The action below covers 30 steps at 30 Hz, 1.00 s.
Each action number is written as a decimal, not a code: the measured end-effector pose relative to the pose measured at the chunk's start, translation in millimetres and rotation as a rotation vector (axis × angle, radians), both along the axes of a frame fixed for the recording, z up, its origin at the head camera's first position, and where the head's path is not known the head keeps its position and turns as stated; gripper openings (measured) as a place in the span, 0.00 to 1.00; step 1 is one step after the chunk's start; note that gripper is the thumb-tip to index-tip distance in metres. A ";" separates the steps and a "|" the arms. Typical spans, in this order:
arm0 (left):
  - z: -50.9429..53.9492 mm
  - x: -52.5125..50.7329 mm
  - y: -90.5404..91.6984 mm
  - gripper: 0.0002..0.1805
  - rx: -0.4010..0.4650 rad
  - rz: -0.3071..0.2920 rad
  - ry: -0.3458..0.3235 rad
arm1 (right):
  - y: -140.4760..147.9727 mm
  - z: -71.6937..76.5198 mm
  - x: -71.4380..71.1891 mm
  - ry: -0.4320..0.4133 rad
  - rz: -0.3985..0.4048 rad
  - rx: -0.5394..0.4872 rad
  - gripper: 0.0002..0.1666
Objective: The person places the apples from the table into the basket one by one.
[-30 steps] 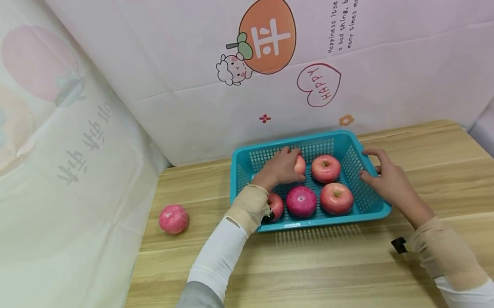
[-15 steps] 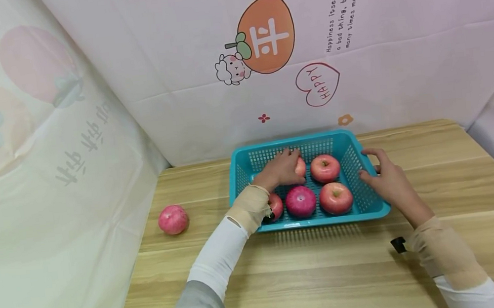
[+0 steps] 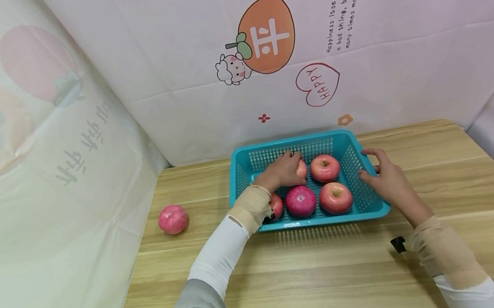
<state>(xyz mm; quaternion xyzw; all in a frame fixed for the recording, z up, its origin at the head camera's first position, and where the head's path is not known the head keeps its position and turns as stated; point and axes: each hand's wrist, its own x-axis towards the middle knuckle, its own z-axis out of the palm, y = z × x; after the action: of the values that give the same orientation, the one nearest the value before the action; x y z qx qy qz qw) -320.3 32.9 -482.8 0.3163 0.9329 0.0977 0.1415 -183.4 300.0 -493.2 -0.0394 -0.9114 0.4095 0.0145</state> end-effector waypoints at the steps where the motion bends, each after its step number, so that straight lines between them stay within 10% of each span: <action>1: -0.3 0.2 0.2 0.50 0.002 0.002 -0.005 | 0.1 0.0 0.0 -0.002 0.000 0.000 0.41; 30: 0.5 4.4 1.2 0.48 0.011 0.000 -0.070 | 0.4 2.4 1.5 -0.018 0.003 -0.003 0.41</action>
<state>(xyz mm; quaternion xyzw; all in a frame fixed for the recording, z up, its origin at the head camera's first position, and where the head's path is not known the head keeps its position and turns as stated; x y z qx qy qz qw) -315.9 34.1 -482.3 0.3136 0.9268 0.1138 0.1724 -181.9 300.3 -490.8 -0.0419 -0.9108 0.4106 0.0056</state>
